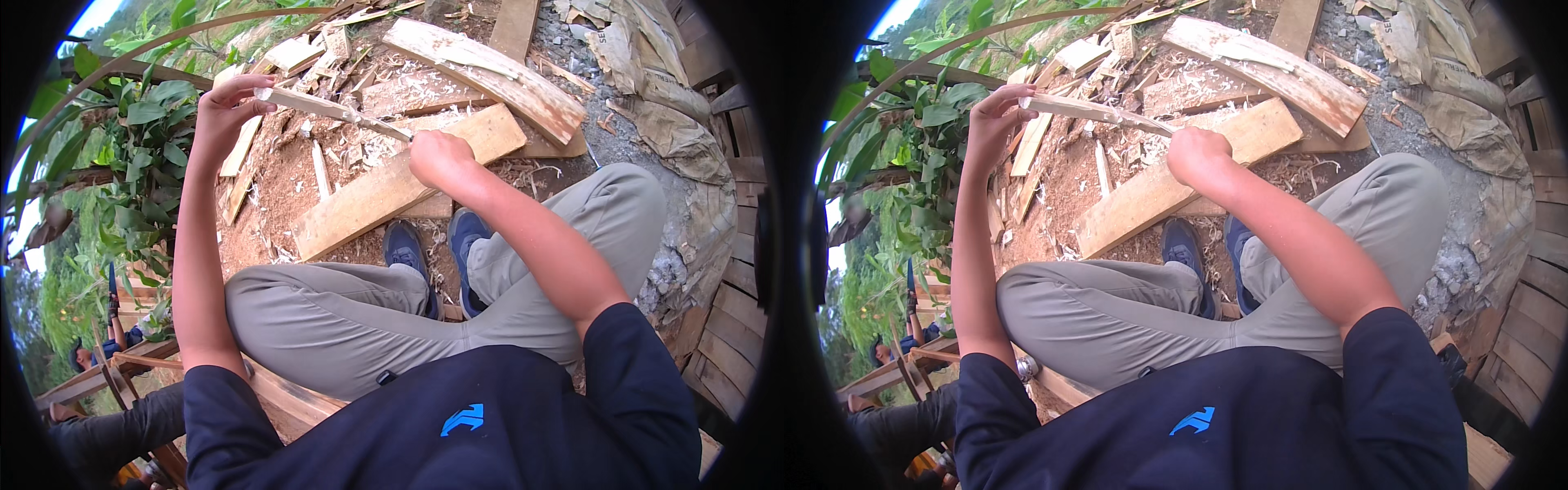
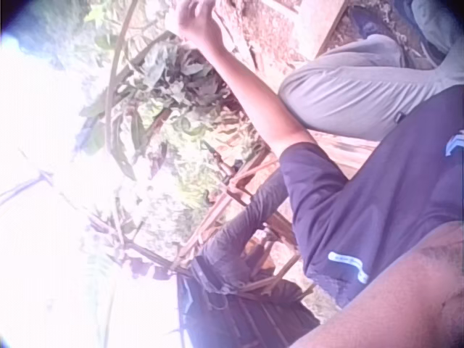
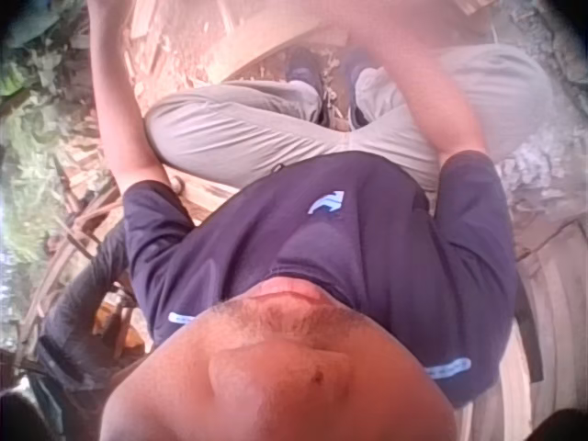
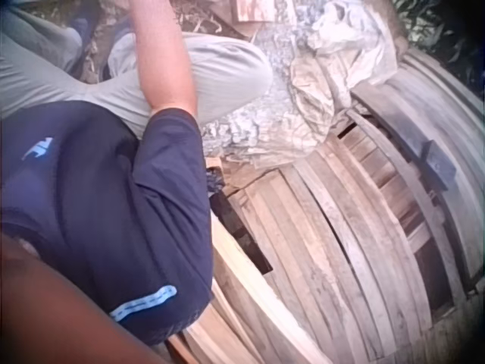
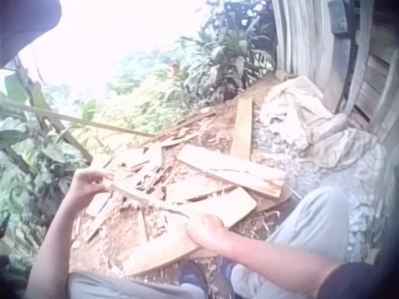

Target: The person sits cross-legged on the ground and uses a knife to shave thin strips from a piece of wood. They hold the wood with their left hand and carefully carve along its length, occasionally adjusting their grip to work on different sections.

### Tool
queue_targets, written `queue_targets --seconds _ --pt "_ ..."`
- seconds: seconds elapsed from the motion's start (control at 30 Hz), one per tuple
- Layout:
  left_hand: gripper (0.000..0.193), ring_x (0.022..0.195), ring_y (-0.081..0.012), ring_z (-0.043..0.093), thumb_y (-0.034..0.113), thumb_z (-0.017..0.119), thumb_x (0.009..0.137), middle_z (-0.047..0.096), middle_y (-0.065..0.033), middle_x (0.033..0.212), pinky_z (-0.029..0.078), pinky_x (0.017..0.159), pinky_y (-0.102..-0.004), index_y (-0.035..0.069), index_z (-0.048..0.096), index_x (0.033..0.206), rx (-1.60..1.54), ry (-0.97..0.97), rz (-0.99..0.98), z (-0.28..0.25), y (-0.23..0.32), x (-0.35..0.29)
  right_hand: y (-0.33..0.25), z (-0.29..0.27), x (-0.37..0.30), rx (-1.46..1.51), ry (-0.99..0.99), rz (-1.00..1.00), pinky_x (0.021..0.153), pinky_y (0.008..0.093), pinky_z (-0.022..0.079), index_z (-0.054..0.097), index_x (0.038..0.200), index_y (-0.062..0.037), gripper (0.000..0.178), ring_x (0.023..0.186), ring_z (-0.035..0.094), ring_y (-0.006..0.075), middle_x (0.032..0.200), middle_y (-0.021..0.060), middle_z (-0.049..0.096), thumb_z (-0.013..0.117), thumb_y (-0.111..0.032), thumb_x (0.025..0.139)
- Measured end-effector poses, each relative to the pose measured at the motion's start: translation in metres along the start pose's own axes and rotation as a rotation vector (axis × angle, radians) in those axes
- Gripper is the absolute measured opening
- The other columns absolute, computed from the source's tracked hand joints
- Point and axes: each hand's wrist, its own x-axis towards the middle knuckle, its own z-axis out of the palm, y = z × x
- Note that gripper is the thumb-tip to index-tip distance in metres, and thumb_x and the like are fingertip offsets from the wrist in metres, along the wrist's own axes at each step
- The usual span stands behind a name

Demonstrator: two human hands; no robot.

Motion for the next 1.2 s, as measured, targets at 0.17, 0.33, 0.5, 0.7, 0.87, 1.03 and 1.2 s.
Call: queue_targets --seconds 0.17,0.33,0.5,0.7,0.87,1.03,1.2 --pt "0.030 0.096 -0.0144 0.068 -0.002 0.078 0.083 0.072 -0.0072 0.104 0.060 0.082 -0.0294 0.000 0.071 0.112 -0.017 0.006 -0.004 -0.003 -0.004 -0.005 -0.014 -0.030 -0.010 0.275 0.275 -0.015 0.079 0.0523 0.054 0.062 0.105 0.0044 0.037 0.090 0.069 0.0452 0.089 0.0306 0.069 0.045 -0.029 0.104" --pt "0.034 0.091 -0.0120 0.067 0.009 0.082 0.085 0.070 -0.0056 0.104 0.058 0.079 -0.0270 -0.001 0.066 0.114 0.048 0.071 0.039 0.002 -0.011 0.001 -0.034 -0.037 -0.030 0.633 0.478 -0.166 0.074 0.0545 0.052 0.056 0.110 0.0047 0.039 0.087 0.068 0.0476 0.084 0.0290 0.068 0.043 -0.032 0.106" --pt "0.034 0.089 -0.0115 0.067 0.011 0.082 0.086 0.070 -0.0065 0.104 0.058 0.076 -0.0267 -0.001 0.066 0.113 0.024 0.072 -0.026 0.007 -0.007 0.005 -0.017 -0.010 -0.020 0.187 0.242 -0.057 0.070 0.0514 0.057 0.056 0.108 0.0040 0.037 0.078 0.072 0.0422 0.078 0.0284 0.069 0.043 -0.031 0.106" --pt "0.037 0.087 -0.0110 0.067 0.013 0.083 0.085 0.069 -0.0057 0.102 0.058 0.073 -0.0266 -0.002 0.065 0.114 -0.002 0.075 -0.055 0.002 -0.011 0.001 -0.039 -0.048 -0.033 0.485 0.598 -0.281 0.067 0.0488 0.057 0.052 0.108 0.0040 0.035 0.078 0.071 0.0426 0.080 0.0271 0.068 0.043 -0.029 0.107" --pt "0.036 0.086 -0.0104 0.067 0.014 0.083 0.085 0.070 -0.0056 0.101 0.058 0.072 -0.0259 -0.001 0.066 0.114 -0.011 0.082 -0.059 0.006 -0.006 0.006 0.011 0.034 0.009 0.277 0.158 0.031 0.073 0.0552 0.053 0.051 0.116 0.0037 0.039 0.083 0.068 0.0486 0.086 0.0304 0.068 0.043 -0.034 0.107" --pt "0.034 0.083 -0.0095 0.066 0.015 0.083 0.085 0.070 -0.0049 0.097 0.056 0.069 -0.0250 0.000 0.066 0.111 0.037 0.099 -0.042 0.006 -0.006 -0.001 0.002 -0.003 0.006 0.427 0.250 -0.037 0.083 0.0558 0.051 0.051 0.114 0.0036 0.040 0.092 0.068 0.0474 0.090 0.0298 0.069 0.042 -0.035 0.107" --pt "0.034 0.080 -0.0085 0.065 0.018 0.084 0.084 0.069 -0.0038 0.094 0.056 0.069 -0.0243 0.002 0.066 0.107 0.045 0.117 -0.036 0.007 -0.007 0.002 -0.030 -0.030 -0.019 0.594 0.346 -0.127 0.085 0.0549 0.052 0.052 0.111 0.0038 0.041 0.096 0.068 0.0469 0.093 0.0307 0.069 0.039 -0.035 0.107"
